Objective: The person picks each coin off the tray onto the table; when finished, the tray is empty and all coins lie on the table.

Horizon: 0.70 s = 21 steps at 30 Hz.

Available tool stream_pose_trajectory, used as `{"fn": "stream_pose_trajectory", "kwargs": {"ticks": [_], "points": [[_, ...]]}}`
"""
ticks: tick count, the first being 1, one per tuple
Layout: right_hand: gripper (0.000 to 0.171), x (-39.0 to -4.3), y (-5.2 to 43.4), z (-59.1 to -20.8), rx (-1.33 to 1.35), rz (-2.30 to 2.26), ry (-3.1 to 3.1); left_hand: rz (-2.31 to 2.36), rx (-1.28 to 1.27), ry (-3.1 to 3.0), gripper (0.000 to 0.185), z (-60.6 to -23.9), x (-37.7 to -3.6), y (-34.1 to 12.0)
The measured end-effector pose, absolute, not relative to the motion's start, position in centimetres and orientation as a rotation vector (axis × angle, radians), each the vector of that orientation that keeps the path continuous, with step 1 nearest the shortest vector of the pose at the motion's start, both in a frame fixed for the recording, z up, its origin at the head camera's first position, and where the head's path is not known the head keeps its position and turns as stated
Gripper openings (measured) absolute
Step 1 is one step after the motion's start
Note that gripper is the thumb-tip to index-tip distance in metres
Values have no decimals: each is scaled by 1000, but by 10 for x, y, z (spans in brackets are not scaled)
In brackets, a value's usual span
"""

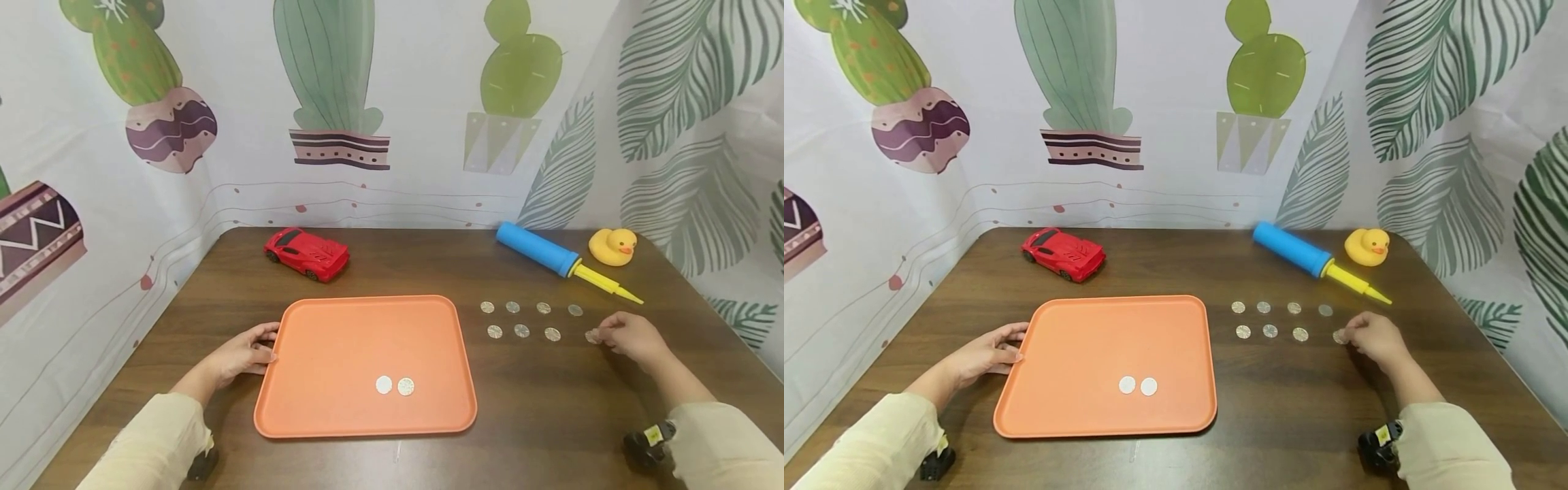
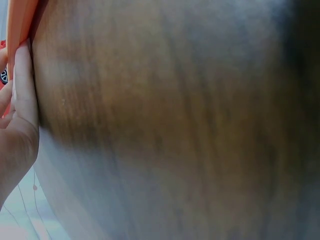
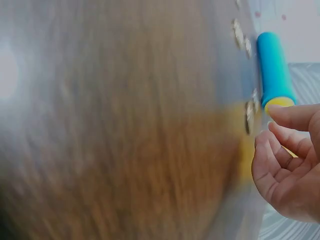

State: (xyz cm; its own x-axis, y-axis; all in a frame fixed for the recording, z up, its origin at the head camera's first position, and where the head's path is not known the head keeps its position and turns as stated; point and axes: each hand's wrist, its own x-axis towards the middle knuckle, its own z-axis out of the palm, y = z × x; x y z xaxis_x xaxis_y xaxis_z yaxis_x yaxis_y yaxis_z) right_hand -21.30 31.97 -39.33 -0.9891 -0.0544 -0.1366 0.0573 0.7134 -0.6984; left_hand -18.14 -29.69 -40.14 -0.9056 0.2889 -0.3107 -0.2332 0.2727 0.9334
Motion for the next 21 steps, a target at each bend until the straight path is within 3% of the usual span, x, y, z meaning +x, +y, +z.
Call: {"fn": "stream_pose_trajectory", "kwargs": {"ticks": [10,21], "points": [[33,-210,281,-372,-99,-1296,2742,1661,54,2149,67,-401,-181,-297],[27,-207,228,-366,-244,-1433,2634,1653,68,2157,68,-402,-180,-297]]}}
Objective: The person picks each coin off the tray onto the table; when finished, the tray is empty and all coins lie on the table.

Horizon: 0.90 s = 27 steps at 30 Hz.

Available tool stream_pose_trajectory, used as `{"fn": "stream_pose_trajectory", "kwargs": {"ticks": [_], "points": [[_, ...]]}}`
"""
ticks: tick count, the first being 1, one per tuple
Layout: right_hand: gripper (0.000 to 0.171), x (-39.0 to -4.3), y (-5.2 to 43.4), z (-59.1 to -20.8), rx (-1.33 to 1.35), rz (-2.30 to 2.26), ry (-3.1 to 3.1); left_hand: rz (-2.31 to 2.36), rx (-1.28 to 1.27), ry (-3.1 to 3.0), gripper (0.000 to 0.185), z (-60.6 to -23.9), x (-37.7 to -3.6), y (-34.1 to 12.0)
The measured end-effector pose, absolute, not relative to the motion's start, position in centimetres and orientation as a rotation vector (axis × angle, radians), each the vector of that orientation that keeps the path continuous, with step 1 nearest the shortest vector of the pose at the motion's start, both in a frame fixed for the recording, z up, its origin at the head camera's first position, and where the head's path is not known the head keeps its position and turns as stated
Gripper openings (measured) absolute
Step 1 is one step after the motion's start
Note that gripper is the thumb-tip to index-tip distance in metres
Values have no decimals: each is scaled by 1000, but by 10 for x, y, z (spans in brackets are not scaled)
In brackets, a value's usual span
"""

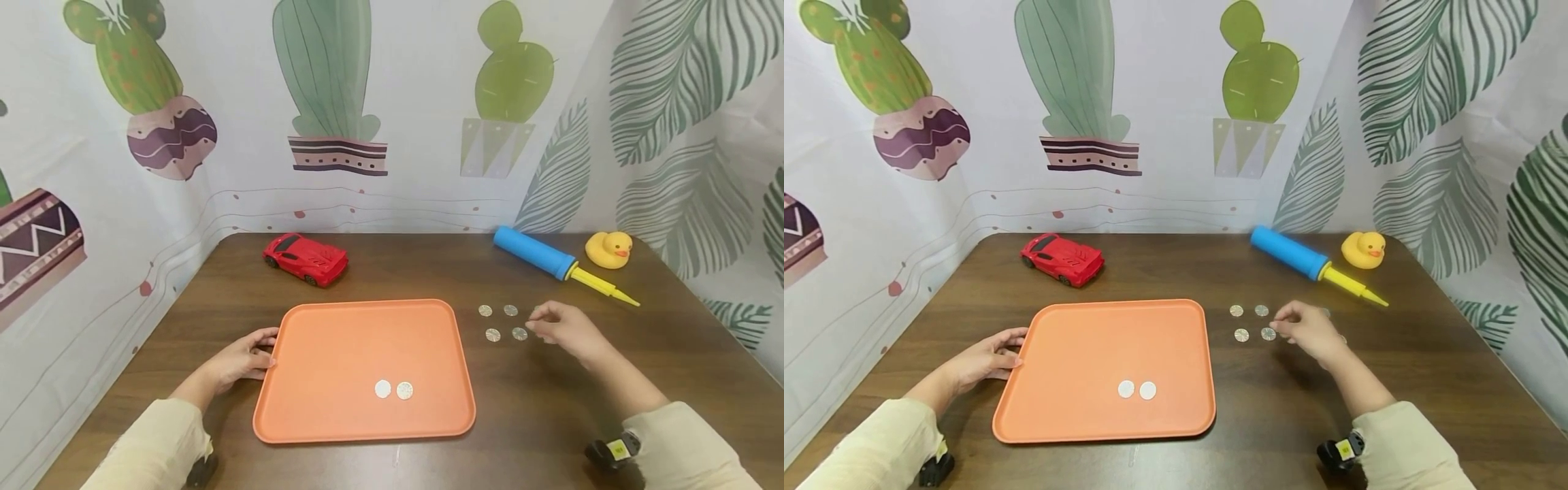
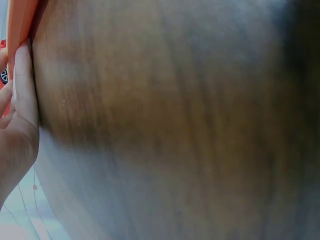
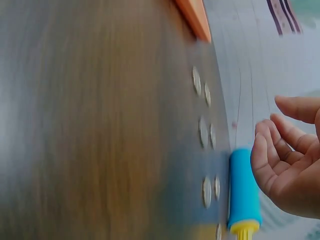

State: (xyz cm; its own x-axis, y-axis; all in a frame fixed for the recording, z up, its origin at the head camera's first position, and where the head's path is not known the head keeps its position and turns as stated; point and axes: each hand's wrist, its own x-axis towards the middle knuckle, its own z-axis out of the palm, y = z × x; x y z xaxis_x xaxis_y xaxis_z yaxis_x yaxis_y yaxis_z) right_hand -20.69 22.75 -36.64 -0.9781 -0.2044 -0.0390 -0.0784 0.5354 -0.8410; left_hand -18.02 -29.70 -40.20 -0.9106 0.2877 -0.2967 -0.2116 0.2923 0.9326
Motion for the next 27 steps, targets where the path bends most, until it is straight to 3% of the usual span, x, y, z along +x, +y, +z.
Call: {"fn": "stream_pose_trajectory", "kwargs": {"ticks": [18,27], "points": [[13,-197,139,-363,-529,-1474,2470,1647,58,2164,67,-403,-181,-297],[15,-189,104,-369,-687,-1410,2413,1648,56,2157,67,-403,-182,-298]]}}
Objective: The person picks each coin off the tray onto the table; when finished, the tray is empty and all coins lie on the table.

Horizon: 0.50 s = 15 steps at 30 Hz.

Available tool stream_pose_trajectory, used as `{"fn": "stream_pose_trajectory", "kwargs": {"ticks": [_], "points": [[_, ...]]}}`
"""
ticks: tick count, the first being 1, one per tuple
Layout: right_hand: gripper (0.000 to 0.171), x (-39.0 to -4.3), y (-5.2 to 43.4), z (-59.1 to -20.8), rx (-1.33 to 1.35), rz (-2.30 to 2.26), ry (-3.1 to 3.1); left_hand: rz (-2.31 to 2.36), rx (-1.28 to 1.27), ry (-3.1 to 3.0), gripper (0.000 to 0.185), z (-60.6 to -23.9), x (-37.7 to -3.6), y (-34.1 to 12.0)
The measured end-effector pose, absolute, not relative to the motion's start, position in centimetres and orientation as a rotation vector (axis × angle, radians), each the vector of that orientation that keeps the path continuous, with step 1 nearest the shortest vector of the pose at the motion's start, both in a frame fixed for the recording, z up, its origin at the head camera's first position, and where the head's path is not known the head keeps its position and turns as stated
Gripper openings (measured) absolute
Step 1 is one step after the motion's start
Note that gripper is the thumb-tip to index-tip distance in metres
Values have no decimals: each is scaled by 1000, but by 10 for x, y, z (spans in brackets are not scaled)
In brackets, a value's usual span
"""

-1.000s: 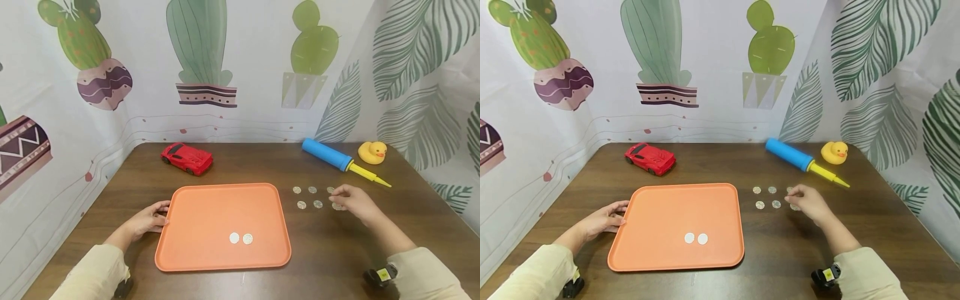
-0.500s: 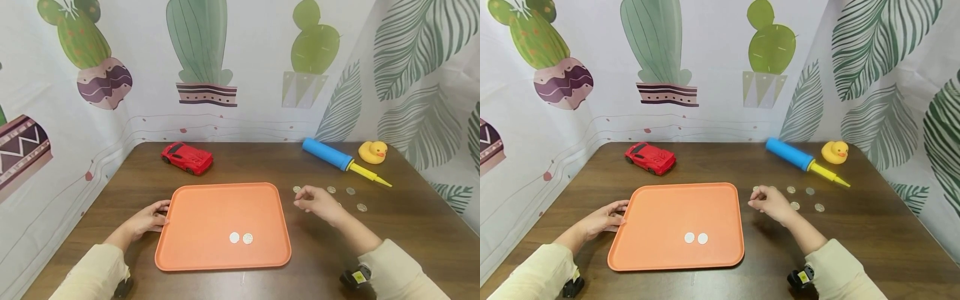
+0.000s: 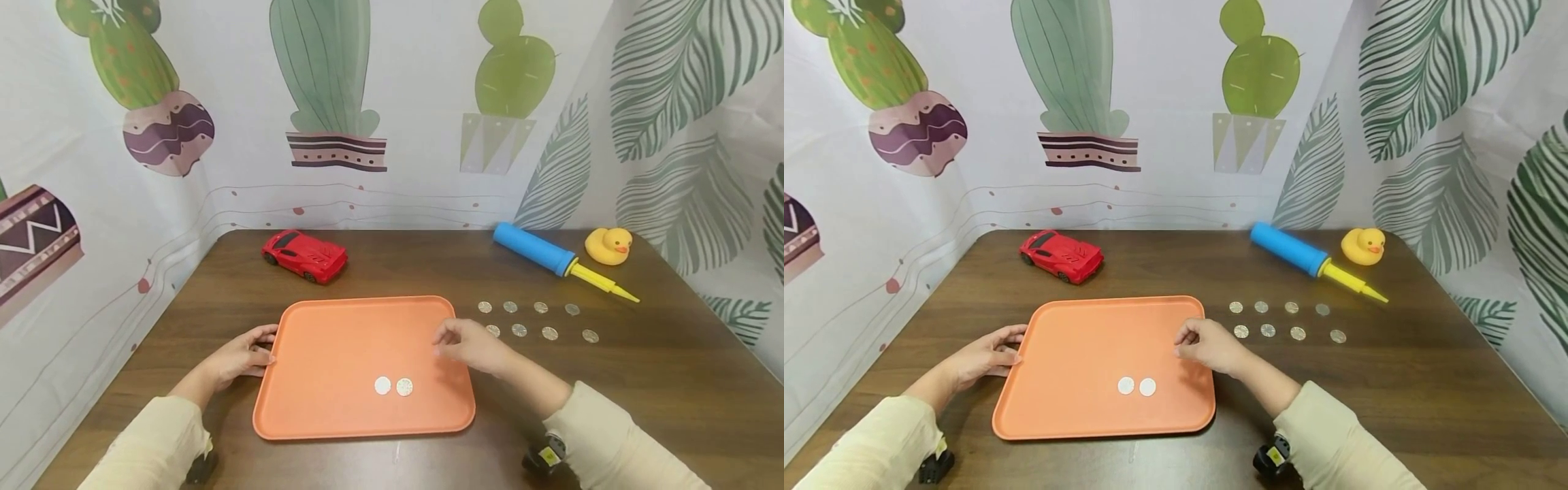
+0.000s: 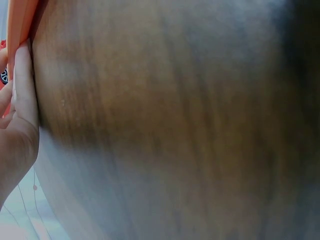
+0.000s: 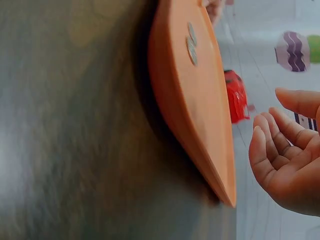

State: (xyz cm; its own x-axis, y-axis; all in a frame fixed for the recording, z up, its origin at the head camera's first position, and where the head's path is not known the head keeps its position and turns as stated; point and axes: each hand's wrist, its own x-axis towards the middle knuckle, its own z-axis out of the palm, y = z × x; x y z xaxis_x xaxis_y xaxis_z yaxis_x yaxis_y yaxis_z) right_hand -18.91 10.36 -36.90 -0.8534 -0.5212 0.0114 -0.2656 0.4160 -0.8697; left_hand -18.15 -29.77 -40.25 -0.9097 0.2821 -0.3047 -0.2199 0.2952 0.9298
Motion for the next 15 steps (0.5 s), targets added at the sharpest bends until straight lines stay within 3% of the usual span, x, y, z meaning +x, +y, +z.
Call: {"fn": "stream_pose_trajectory", "kwargs": {"ticks": [15], "points": [[21,-184,69,-391,-833,-1287,2326,1651,64,2165,67,-403,-180,-297]]}}
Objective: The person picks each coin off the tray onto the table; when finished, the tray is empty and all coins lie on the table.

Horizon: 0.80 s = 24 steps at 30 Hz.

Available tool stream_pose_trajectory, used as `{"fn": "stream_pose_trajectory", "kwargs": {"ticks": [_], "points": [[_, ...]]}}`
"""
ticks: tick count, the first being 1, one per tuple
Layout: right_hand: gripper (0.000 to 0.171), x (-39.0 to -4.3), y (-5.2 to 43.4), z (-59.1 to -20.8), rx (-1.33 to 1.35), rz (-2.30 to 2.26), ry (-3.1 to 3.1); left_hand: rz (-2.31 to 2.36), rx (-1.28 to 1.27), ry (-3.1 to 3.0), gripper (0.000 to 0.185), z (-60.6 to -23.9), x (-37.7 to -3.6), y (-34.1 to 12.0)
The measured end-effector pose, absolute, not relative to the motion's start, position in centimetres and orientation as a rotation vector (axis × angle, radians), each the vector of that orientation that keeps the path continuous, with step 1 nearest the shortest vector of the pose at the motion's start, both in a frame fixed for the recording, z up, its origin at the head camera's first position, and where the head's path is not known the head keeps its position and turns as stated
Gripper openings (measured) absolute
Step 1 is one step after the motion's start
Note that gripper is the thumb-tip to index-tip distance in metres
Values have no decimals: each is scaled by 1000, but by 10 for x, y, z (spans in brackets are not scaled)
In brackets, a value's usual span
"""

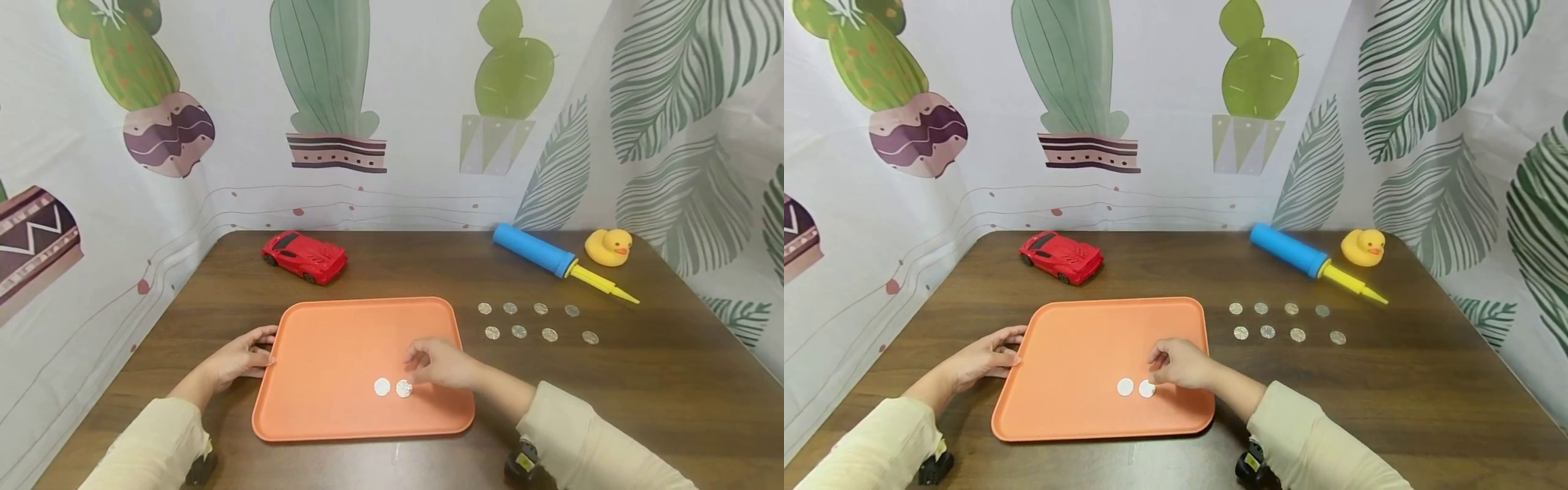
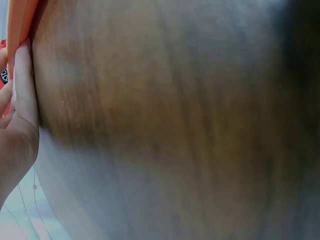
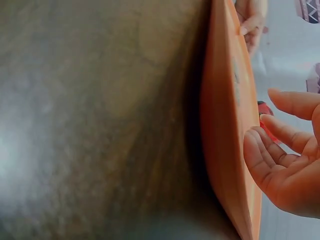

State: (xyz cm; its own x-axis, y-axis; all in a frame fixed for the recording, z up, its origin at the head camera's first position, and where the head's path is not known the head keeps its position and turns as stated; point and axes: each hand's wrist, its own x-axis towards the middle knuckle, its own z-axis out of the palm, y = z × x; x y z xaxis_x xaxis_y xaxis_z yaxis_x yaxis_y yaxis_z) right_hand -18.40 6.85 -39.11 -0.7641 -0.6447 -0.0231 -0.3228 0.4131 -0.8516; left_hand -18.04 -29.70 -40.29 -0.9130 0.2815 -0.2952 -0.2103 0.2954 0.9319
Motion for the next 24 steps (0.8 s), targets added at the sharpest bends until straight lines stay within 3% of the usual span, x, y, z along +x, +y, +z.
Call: {"fn": "stream_pose_trajectory", "kwargs": {"ticks": [13,24], "points": [[23,-184,52,-395,-1020,-910,2534,1658,64,2159,67,-404,-180,-296],[22,-180,48,-391,-1004,-816,2565,1650,68,2171,68,-403,-180,-298]]}}
